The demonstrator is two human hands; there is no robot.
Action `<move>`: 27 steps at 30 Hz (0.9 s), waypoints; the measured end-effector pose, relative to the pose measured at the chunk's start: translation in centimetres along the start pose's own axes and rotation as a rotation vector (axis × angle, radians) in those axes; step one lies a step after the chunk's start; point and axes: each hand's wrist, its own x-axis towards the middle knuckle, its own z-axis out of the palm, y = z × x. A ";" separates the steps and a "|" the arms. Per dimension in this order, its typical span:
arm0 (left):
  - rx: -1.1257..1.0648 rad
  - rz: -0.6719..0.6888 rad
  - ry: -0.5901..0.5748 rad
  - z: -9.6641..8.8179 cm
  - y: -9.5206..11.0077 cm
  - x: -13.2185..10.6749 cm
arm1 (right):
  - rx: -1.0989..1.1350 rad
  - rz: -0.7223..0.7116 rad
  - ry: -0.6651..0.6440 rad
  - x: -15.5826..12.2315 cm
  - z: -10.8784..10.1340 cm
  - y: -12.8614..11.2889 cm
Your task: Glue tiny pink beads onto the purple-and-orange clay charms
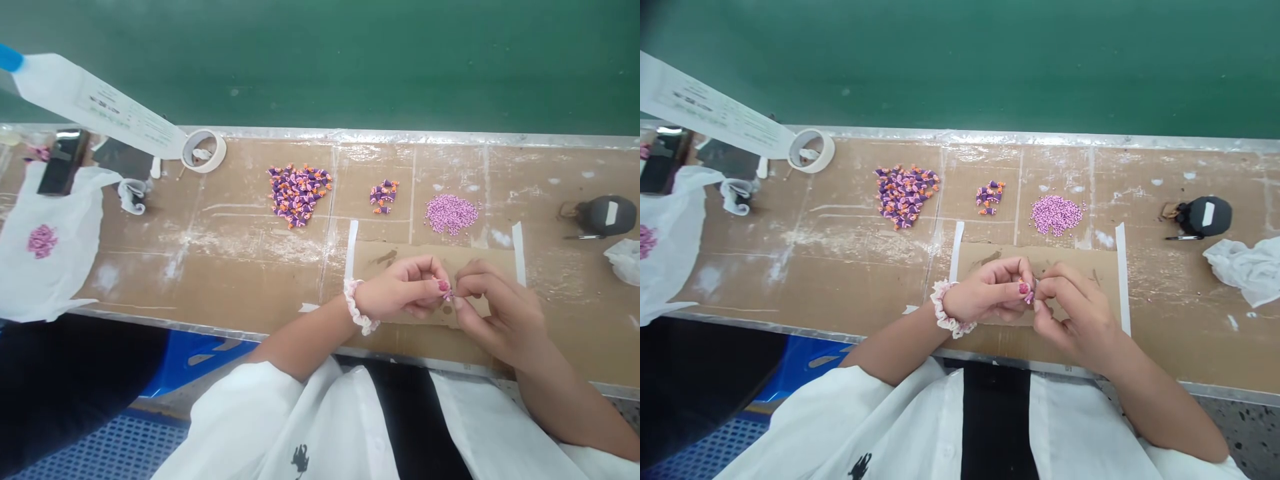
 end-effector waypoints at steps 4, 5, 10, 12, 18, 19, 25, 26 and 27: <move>0.029 0.020 -0.009 -0.1 0.0 0.0 | -0.015 0.020 -0.013 -0.1 0.0 -0.1; 0.050 0.033 -0.008 0.0 0.1 0.0 | -0.023 0.025 -0.015 0.0 -0.1 -0.1; 0.197 0.096 0.034 0.0 0.3 -0.2 | -0.044 0.077 -0.040 0.2 -0.3 -0.5; 0.231 0.102 0.038 0.0 0.3 -0.2 | -0.035 0.099 -0.054 0.2 -0.3 -0.6; 0.276 0.097 0.040 0.1 0.3 -0.2 | 0.028 0.149 -0.083 -0.1 -0.2 -0.5; 0.280 0.098 0.042 0.1 0.3 -0.2 | 0.038 0.155 -0.085 -0.1 -0.2 -0.5; 0.286 0.087 0.051 0.3 0.3 -0.3 | 0.084 0.179 -0.100 -0.1 -0.3 -0.6; 0.285 0.084 0.056 0.3 0.3 -0.3 | 0.091 0.183 -0.100 -0.2 -0.3 -0.6; 0.280 0.080 0.060 0.4 0.3 -0.3 | 0.097 0.189 -0.101 -0.2 -0.3 -0.6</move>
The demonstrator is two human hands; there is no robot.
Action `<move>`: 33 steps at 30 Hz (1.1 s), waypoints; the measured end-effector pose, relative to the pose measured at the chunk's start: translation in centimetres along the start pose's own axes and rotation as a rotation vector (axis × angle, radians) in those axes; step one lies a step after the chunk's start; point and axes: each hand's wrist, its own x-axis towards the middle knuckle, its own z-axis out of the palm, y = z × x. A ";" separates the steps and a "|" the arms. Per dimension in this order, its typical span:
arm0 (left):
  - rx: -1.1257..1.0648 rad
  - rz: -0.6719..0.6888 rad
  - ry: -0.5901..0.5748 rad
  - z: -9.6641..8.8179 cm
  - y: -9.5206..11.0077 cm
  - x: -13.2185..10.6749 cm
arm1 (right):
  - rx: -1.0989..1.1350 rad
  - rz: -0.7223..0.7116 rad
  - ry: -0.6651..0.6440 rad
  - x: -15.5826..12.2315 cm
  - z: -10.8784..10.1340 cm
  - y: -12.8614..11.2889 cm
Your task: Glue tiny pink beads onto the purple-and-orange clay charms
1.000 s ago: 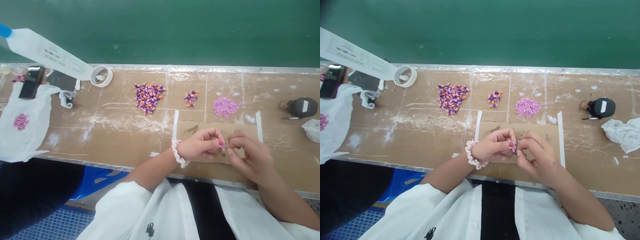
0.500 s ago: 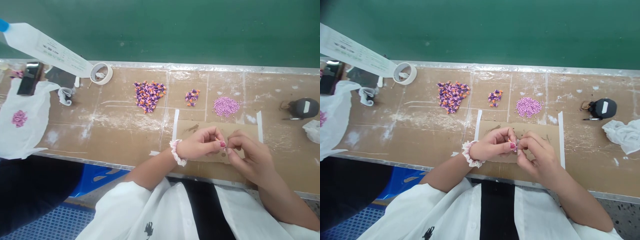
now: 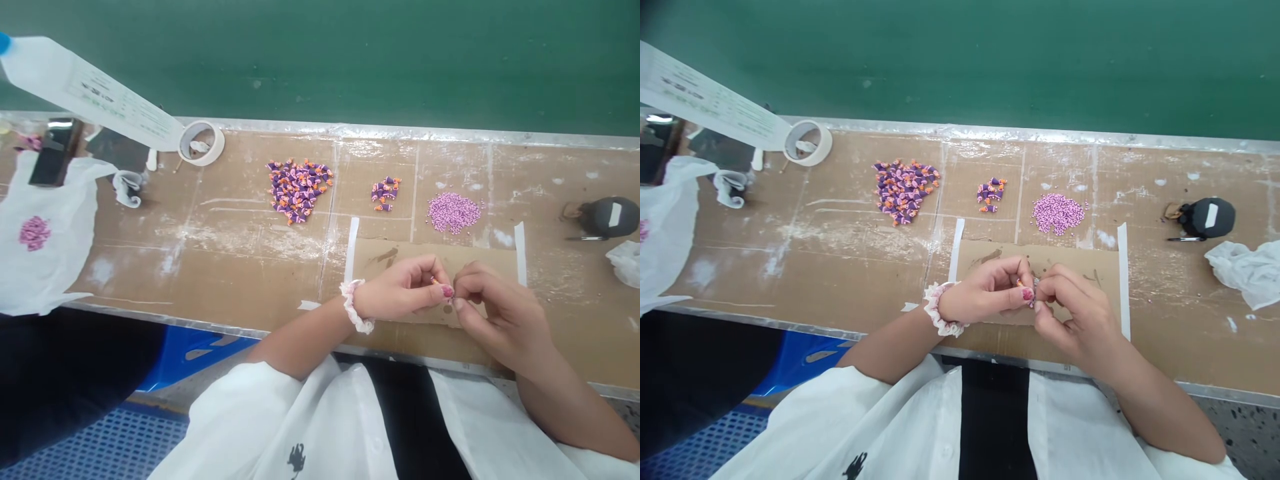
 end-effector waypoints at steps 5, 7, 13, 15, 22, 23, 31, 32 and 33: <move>-0.093 -0.009 -0.006 0.2 -0.3 0.2 | 0.012 0.010 0.016 0.0 0.0 0.0; -0.134 0.003 -0.010 0.3 -0.4 0.2 | 0.008 0.008 0.032 0.1 0.1 -0.1; -0.133 0.008 0.010 0.4 -0.3 0.1 | -0.025 -0.029 0.079 0.4 0.2 -0.4; -0.114 0.018 0.020 0.4 -0.3 0.1 | -0.038 -0.026 0.092 0.4 0.4 -0.4; -0.002 0.051 0.028 -0.1 -0.4 0.2 | -0.035 0.018 0.108 0.5 0.5 -0.3; -0.004 0.054 0.024 -0.1 -0.4 0.2 | -0.020 0.025 0.109 0.5 0.5 -0.2; -0.038 0.223 0.015 -0.2 -0.5 0.3 | 0.098 0.031 0.184 0.2 -0.5 0.7; -0.026 0.245 0.008 -0.3 -0.5 0.3 | 0.093 0.038 0.196 0.2 -0.6 0.8; -0.018 0.263 0.002 -0.4 -0.5 0.4 | 0.091 0.044 0.203 0.1 -0.6 0.9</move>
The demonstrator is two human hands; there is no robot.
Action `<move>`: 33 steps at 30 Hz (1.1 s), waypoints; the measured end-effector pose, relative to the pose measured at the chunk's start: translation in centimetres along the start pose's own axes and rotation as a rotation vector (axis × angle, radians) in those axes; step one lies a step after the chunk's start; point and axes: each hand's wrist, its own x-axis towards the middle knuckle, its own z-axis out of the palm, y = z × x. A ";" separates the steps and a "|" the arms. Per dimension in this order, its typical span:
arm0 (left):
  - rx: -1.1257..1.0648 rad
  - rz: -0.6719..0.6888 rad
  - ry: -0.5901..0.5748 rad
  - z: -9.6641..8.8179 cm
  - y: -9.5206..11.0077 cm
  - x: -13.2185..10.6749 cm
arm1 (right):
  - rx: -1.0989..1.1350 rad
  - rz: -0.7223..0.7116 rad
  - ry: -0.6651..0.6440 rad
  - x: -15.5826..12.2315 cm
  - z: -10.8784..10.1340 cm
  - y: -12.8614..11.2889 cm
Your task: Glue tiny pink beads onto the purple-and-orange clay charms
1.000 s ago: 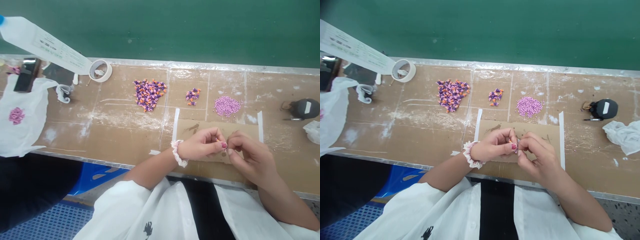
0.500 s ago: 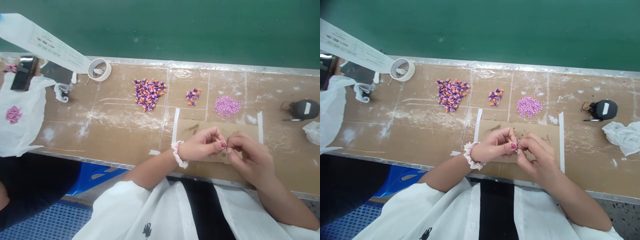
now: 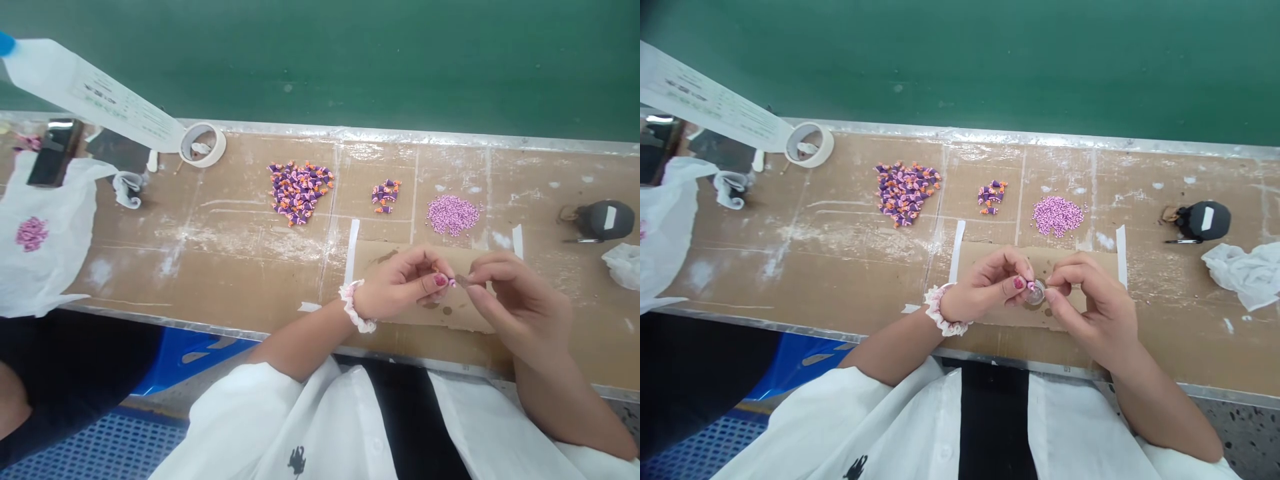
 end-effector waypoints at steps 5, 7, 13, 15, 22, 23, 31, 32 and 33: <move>0.008 0.013 0.001 -0.1 -0.1 0.0 | 0.003 -0.006 0.024 0.0 0.2 0.0; 0.012 -0.018 0.027 -0.1 -0.1 0.0 | -0.020 -0.009 0.045 0.0 0.2 -0.2; 0.015 -0.018 0.396 -1.5 0.3 1.0 | -0.015 0.022 0.125 0.2 0.0 -0.1; 0.012 0.002 0.568 -2.7 0.7 1.7 | 0.007 0.055 0.133 0.2 0.0 0.1; 0.238 0.112 0.721 -5.6 2.2 3.2 | -0.011 0.112 0.146 0.4 0.2 -0.1; 0.269 0.129 0.717 -5.7 2.3 3.1 | -0.025 0.119 0.150 0.5 0.1 0.0; 0.534 0.246 0.749 -5.6 3.2 0.7 | -0.474 0.068 0.199 2.0 -1.9 3.9; 0.591 0.269 0.758 -5.7 3.4 0.4 | -0.525 0.047 0.180 2.1 -2.1 4.6; 0.647 0.295 0.771 -5.9 3.7 0.2 | -0.570 0.026 0.153 2.2 -2.3 5.2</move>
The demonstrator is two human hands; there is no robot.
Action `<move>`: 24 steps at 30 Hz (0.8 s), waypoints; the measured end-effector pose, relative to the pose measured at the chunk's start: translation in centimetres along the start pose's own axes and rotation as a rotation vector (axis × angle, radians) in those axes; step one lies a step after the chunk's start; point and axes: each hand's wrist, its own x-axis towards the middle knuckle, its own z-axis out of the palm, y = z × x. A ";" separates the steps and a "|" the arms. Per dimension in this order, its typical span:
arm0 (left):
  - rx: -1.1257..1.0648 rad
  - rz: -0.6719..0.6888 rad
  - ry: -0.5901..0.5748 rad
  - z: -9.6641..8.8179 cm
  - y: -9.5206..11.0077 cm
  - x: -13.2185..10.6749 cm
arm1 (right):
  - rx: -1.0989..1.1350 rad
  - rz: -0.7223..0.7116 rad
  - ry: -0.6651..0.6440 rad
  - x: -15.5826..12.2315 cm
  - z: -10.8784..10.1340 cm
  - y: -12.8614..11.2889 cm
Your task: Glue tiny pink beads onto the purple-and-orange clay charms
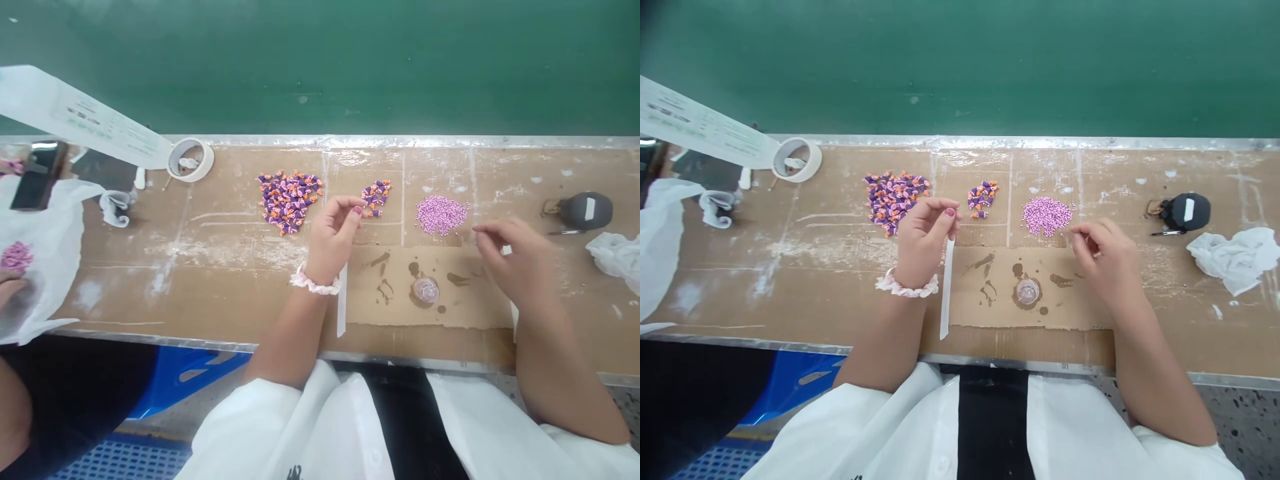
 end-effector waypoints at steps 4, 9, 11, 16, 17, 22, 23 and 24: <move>0.069 0.065 0.080 -1.0 0.4 0.4 | -0.098 -0.064 -0.080 0.1 0.9 1.4; 0.048 0.043 0.052 -0.8 0.7 0.1 | -0.096 -0.056 -0.118 -0.1 2.0 1.7; 0.040 0.040 0.022 -0.5 0.9 -0.3 | -0.101 -0.054 -0.107 -0.1 2.4 1.9; 0.007 0.003 -0.076 0.4 1.4 -1.2 | -0.184 -0.025 -0.157 0.0 3.5 2.5; -0.006 -0.011 -0.108 0.7 1.4 -1.5 | -0.204 -0.025 -0.169 0.1 3.6 2.6; -0.150 -0.179 -0.349 2.7 1.2 -3.3 | 0.015 -0.107 -0.129 0.2 2.6 0.8; -0.203 -0.237 -0.411 3.2 1.2 -3.8 | 0.111 -0.129 -0.095 0.0 2.2 0.0; -0.264 -0.300 -0.476 3.7 1.2 -4.2 | 0.202 -0.153 -0.056 -0.4 1.7 -0.9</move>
